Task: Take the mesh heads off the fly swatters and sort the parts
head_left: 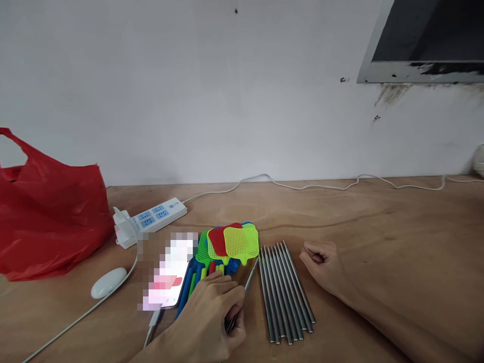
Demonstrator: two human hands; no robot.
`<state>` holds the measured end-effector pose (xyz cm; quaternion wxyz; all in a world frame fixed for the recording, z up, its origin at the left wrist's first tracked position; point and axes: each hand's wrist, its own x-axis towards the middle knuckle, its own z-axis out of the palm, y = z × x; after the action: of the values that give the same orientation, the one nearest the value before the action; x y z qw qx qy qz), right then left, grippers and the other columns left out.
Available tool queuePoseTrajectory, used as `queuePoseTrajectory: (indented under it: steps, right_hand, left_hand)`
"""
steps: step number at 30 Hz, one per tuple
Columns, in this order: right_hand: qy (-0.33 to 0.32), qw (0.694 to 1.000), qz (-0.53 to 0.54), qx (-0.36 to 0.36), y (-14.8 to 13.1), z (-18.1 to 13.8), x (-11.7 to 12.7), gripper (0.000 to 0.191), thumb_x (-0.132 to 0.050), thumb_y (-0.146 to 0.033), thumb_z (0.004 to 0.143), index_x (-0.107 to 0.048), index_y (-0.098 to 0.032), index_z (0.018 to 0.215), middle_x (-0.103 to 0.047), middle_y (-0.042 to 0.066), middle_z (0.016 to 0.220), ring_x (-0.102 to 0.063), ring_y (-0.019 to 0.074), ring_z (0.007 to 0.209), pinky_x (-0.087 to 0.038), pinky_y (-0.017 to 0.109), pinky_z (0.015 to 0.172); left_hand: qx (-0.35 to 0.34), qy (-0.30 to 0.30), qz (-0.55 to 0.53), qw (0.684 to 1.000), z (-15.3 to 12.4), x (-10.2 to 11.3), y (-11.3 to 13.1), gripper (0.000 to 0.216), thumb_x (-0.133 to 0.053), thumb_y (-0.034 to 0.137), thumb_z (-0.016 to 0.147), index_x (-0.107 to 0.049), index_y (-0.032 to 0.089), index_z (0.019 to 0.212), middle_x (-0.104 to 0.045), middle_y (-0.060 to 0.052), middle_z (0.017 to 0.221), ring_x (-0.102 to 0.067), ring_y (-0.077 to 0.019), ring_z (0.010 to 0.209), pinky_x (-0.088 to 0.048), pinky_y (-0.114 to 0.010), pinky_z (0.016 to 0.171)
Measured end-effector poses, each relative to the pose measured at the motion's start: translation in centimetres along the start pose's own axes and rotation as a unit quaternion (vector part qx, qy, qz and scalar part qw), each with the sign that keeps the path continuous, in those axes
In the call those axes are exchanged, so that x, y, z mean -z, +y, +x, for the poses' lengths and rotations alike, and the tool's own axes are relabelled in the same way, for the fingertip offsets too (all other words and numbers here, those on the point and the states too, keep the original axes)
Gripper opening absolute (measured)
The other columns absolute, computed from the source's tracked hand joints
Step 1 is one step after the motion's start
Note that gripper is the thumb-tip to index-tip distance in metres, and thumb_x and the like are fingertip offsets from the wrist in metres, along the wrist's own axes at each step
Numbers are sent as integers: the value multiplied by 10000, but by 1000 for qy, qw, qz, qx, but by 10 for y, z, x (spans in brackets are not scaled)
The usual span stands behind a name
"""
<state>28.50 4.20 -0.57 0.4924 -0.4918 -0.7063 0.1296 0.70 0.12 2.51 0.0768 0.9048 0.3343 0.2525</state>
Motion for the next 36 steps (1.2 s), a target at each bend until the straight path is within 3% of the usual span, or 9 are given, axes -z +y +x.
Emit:
queuePoseTrajectory:
  steps: [5, 8, 10, 12, 15, 20, 23, 27, 36]
  right_hand:
    - [-32, 998, 47, -31, -5, 1, 1, 450, -542, -307, 861, -235, -240, 539, -249, -68, 519, -277, 104, 479, -264, 271, 491]
    - [-115, 985, 111, -67, -12, 2, 2, 359, -507, -425, 924, -506, -218, 632, -378, -62, 527, -321, 96, 447, -271, 239, 426]
    - [-244, 934, 220, -139, -17, 2, 4, 332, -519, -500, 925, -657, -198, 926, -559, -33, 620, -325, 79, 410, -255, 213, 358]
    - [-369, 843, 327, -216, -21, 1, 6, 450, -605, -528, 886, -644, -188, 1179, -683, 21, 772, -349, 59, 397, -257, 184, 318]
    - [-420, 774, 392, -265, -23, -2, 5, 476, -730, -487, 818, -684, -182, 1180, -734, 68, 884, -473, 53, 454, -343, 151, 342]
    - [-329, 780, 430, -314, -24, -2, 0, 369, -782, -502, 763, -747, -155, 881, -714, 51, 734, -586, 96, 531, -408, 149, 377]
    - [-188, 792, 455, -363, -22, 3, 1, 355, -803, -505, 736, -720, -166, 801, -637, 4, 591, -561, 99, 490, -385, 154, 370]
    - [-36, 792, 460, -400, -15, 11, 4, 352, -847, -482, 666, -657, -187, 701, -518, -54, 509, -447, 71, 433, -348, 166, 376]
    - [-25, 797, 454, -399, -16, 12, 1, 404, -824, -535, 663, -620, -186, 654, -409, -69, 468, -313, 72, 442, -284, 184, 382]
  left_hand:
    - [-55, 34, -22, 998, 3, 11, 5, 285, -476, 76, 718, -237, 226, 673, -459, 40, 572, -409, -134, 512, -267, -288, 487]
    - [-96, 43, -44, 994, 3, 11, 7, 308, -481, 63, 751, -230, 227, 682, -454, 40, 575, -402, -138, 519, -274, -291, 485]
    - [-114, 49, -54, 991, 3, 8, 7, 313, -492, 61, 766, -240, 228, 684, -462, 40, 585, -396, -136, 521, -269, -295, 481]
    - [-119, 52, -61, 990, 2, 5, 6, 318, -505, 63, 780, -251, 228, 681, -471, 40, 590, -399, -134, 521, -265, -297, 474]
    - [-116, 48, -72, 990, 1, 1, 7, 324, -519, 73, 806, -266, 230, 679, -502, 38, 597, -430, -134, 527, -284, -296, 470]
    - [-88, 49, -76, 992, 0, 2, 7, 247, -572, 184, 924, -392, 235, 763, -605, 29, 683, -564, -142, 599, -407, -267, 538]
    - [0, 78, -13, 997, 2, 9, -2, 132, -514, 307, 997, -465, 230, 901, -621, 2, 749, -606, -166, 637, -447, -270, 554]
    - [81, 88, 163, 979, 5, 11, -20, 266, -404, 448, 1029, -469, 196, 1082, -660, -40, 776, -663, -235, 660, -487, -325, 568]
    - [144, -42, 275, 950, 6, 5, -25, 375, -478, 514, 992, -568, 153, 1039, -736, -93, 833, -726, -335, 721, -544, -418, 598]
